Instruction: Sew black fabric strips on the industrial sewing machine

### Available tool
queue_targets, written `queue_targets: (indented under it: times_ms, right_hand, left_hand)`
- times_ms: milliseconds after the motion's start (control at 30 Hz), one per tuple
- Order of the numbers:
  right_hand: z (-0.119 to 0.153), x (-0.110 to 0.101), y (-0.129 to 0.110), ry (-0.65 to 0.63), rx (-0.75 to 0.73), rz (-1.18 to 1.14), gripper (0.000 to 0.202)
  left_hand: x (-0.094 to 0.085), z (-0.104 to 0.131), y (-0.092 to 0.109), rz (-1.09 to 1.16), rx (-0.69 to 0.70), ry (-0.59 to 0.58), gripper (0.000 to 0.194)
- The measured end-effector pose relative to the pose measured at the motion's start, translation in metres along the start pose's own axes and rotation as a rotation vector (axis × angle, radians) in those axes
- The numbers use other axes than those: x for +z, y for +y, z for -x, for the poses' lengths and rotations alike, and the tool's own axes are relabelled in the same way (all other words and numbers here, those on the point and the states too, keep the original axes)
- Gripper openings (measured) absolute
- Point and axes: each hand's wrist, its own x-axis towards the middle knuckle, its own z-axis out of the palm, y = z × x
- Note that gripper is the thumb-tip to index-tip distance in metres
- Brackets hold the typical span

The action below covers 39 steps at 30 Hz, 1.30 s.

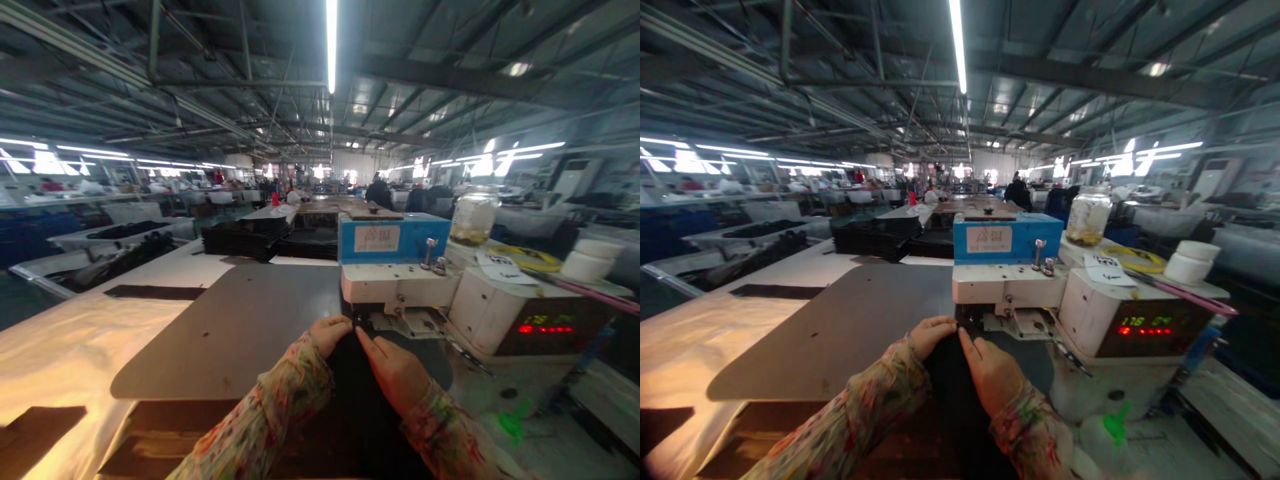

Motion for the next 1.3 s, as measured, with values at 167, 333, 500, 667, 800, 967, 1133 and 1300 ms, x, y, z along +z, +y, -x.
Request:
queue_targets:
  times_ms: [167,333,500,667,800,967,1133,1300]
  right_hand:
    - [-0.002,-0.004,-0.003,-0.07,-0.023,0.124,0.041]
    - [-0.006,-0.008,-0.002,-0.249,0.047,0.054,0.042]
    - [-0.016,-0.008,0.008,-0.355,0.235,-0.201,0.041]
    - [-0.028,0.001,0.025,-0.365,0.39,-0.358,0.03]
    - [-0.034,0.01,0.035,-0.397,0.426,-0.42,0.029]
    - [-0.04,0.015,0.037,-0.401,0.425,-0.39,0.03]
    - [-0.043,0.013,0.033,-0.4,0.435,-0.352,0.029]
    - [-0.044,0.011,0.031,-0.389,0.443,-0.312,0.028]
  left_hand:
    - [-0.003,-0.001,0.002,-0.13,0.081,-0.035,0.014]
    - [0.002,0.0,-0.005,-0.348,0.125,0.018,0.017]
    - [0.008,-0.001,-0.005,-0.611,0.224,0.104,0.013]
    - [0.008,0.005,-0.003,-1.002,0.346,0.181,0.02]
    - [0.009,0.014,-0.001,-1.145,0.34,0.124,0.02]
    - [0.009,0.018,0.003,-1.218,0.278,0.152,0.025]
    - [0.009,0.015,-0.005,-1.25,0.346,0.18,0.025]
    - [0.01,0.016,-0.005,-1.282,0.323,0.175,0.027]
